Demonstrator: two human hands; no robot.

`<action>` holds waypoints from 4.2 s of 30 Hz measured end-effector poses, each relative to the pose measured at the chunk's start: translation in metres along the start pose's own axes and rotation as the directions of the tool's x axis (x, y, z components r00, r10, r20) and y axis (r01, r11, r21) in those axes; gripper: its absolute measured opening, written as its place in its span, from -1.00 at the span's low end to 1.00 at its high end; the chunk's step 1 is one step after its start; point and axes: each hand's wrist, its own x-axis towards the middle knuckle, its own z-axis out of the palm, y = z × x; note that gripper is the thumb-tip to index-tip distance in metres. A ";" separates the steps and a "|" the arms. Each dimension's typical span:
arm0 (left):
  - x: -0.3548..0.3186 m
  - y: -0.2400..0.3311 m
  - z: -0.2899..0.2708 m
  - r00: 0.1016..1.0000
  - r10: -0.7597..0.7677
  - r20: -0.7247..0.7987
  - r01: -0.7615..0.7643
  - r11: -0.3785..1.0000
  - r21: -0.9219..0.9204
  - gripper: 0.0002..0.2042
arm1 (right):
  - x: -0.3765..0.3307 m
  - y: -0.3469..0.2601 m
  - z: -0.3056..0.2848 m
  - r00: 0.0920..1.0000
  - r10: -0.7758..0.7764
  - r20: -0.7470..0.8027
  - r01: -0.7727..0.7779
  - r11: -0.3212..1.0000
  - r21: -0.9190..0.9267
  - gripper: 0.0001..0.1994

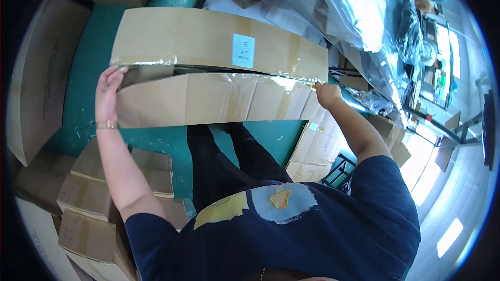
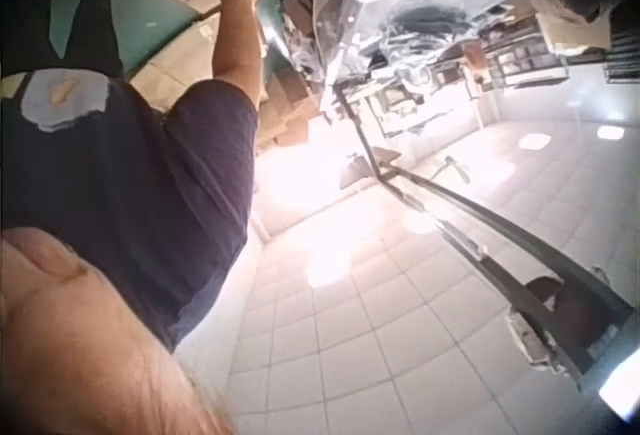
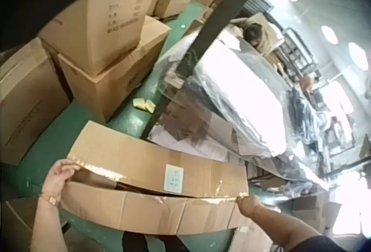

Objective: Unpacking plastic components from boxes, inspecting them, and placing them into plastic protective wraps.

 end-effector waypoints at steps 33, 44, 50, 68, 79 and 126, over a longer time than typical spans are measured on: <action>-0.133 0.028 0.104 0.907 -0.416 0.061 -0.204 -0.310 0.929 -0.79 | -0.003 0.066 0.133 0.952 0.160 -0.261 0.105 0.631 0.769 -0.71; 0.045 -0.053 0.289 0.939 -0.040 -0.341 0.312 0.511 0.801 -0.35 | 0.031 0.006 0.099 0.788 0.155 -0.596 0.362 0.666 0.652 -0.75; 0.001 -0.068 0.364 0.962 0.037 -0.270 0.236 0.388 0.891 -0.43 | 0.027 0.018 0.105 0.793 0.233 -0.563 0.308 0.644 0.700 -0.74; 0.013 -0.079 0.329 0.948 -0.114 -0.296 0.300 0.626 0.720 -0.74 | 0.126 -0.078 -0.126 0.797 -0.273 -0.538 0.492 0.810 0.318 -0.76; -0.007 -0.066 0.305 0.995 0.081 -0.053 -0.033 0.799 0.601 -0.72 | 0.084 -0.032 -0.057 0.977 -0.168 -0.128 0.203 0.576 0.792 -0.64; -0.224 0.007 -0.019 0.819 0.169 -0.549 0.403 0.511 0.759 -0.76 | -0.097 -0.006 0.127 0.993 -0.097 0.062 -0.089 -0.313 0.945 -0.73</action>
